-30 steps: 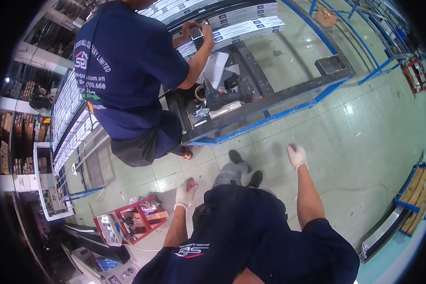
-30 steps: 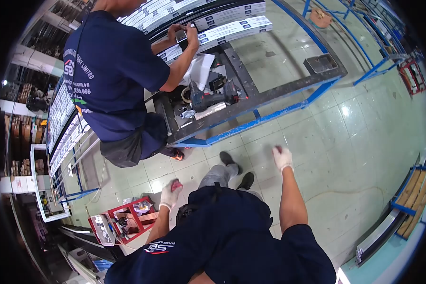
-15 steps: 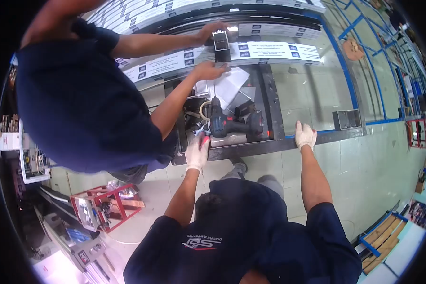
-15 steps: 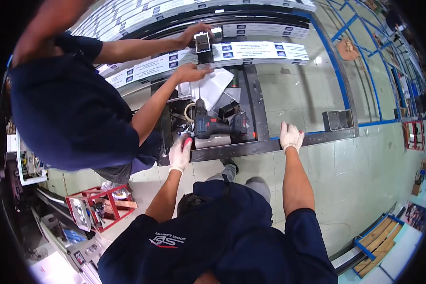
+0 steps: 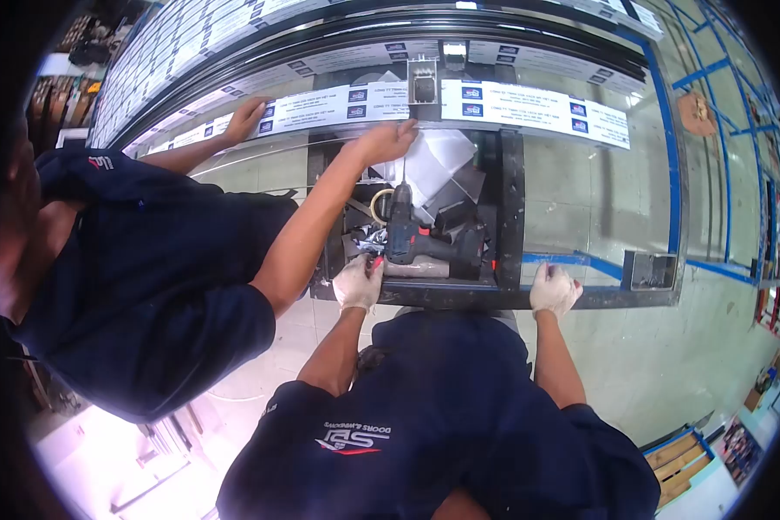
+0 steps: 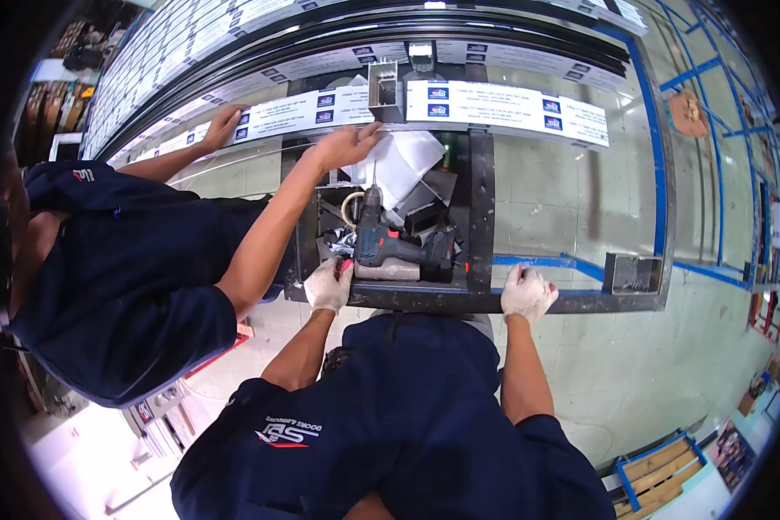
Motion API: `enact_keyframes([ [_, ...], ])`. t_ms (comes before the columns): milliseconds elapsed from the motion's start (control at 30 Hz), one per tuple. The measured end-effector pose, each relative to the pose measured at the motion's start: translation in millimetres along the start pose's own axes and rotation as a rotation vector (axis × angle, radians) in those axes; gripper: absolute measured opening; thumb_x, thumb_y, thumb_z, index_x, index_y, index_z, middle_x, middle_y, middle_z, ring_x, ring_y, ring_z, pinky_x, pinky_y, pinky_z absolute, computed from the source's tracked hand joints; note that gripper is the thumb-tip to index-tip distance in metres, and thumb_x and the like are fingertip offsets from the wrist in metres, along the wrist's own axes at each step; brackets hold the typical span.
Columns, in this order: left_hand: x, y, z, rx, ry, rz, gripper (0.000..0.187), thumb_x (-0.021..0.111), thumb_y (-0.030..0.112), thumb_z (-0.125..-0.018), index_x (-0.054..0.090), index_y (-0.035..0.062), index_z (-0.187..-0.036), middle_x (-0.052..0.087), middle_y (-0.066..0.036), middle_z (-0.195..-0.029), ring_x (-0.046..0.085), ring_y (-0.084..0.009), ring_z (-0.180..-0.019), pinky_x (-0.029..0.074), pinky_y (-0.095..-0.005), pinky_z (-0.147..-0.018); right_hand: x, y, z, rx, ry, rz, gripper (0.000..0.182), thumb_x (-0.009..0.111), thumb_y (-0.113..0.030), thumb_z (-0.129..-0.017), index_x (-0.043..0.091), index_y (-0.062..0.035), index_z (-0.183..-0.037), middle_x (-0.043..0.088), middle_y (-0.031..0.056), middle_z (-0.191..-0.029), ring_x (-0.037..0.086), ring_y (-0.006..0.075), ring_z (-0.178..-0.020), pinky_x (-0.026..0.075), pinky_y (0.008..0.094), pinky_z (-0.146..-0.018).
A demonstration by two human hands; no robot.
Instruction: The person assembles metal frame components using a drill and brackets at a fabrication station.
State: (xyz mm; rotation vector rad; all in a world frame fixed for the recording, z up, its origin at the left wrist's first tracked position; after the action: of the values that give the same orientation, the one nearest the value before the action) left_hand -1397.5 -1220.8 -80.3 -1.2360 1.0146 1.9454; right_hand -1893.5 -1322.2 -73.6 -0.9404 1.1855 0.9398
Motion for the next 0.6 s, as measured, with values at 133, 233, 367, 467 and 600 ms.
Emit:
enact_keyframes([
  [133,-0.6,-1.3,-2.9,-0.006,0.076,0.041,0.043,0.079,0.046,-0.098,0.081,0.0107,-0.121,0.082,-0.014,-0.104,0.081,-0.0313,-0.096,0.063,-0.0429,-0.084,0.4,-6.1,-7.1,-0.039,-0.136,0.011,0.041,0.068,-0.048,-0.104,0.087,-0.0122,-0.097,0.083,0.0154,-0.098,0.078,0.0341,-0.097,0.051,0.0514,-0.104],
  [233,-5.6,12.4,-7.1,-0.030,0.137,0.307,0.038,0.086,0.031,-0.094,0.081,0.0072,-0.124,0.083,-0.015,-0.108,0.082,-0.0290,-0.094,0.064,-0.0399,-0.086,26.8,-10.8,-35.5,-0.042,-0.279,-0.504,0.037,0.076,-0.043,-0.102,0.085,-0.0072,-0.097,0.083,0.0181,-0.100,0.078,0.0363,-0.092,0.059,0.0487,-0.089],
  [367,-51.7,98.1,-5.8,0.142,0.089,0.335,0.036,0.088,0.026,-0.093,0.081,0.0073,-0.124,0.083,-0.013,-0.109,0.082,-0.0284,-0.093,0.064,-0.0401,-0.086,-54.9,-132.9,-91.6,-0.471,-0.249,-0.797,0.031,0.089,-0.028,-0.093,0.077,-0.0021,-0.107,0.077,0.0160,-0.099,0.076,0.0355,-0.092,0.060,0.0416,-0.084],
  [467,-80.5,158.0,-23.9,0.279,0.008,0.439,0.038,0.088,0.025,-0.093,0.080,0.0065,-0.125,0.083,-0.012,-0.113,0.081,-0.0306,-0.096,0.064,-0.0410,-0.088,-119.2,-229.1,-131.6,-0.747,-0.139,-0.921,0.043,0.092,-0.029,-0.087,0.074,-0.0036,-0.116,0.075,0.0156,-0.113,0.075,0.0360,-0.103,0.060,0.0428,-0.090],
  [600,-85.1,191.4,-71.1,0.432,-0.028,0.395,0.045,0.087,0.026,-0.094,0.076,0.0065,-0.133,0.079,-0.015,-0.114,0.076,-0.0346,-0.104,0.061,-0.0447,-0.091,-124.2,-325.8,-174.9,-0.944,-0.104,-0.768,0.095,0.091,-0.021,-0.076,0.050,0.0007,-0.159,0.064,0.0244,-0.147,0.062,0.0420,-0.140,0.050,0.0463,-0.120],
])
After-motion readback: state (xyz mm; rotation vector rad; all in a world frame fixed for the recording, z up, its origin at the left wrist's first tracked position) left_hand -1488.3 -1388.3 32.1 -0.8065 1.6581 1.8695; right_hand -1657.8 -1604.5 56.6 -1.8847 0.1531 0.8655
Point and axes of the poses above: each hand's wrist, its own z-axis away from the middle knuckle, its own x-axis out of the palm, y = z × x, the point moved 9 cm from there along -z, towards the middle knuckle
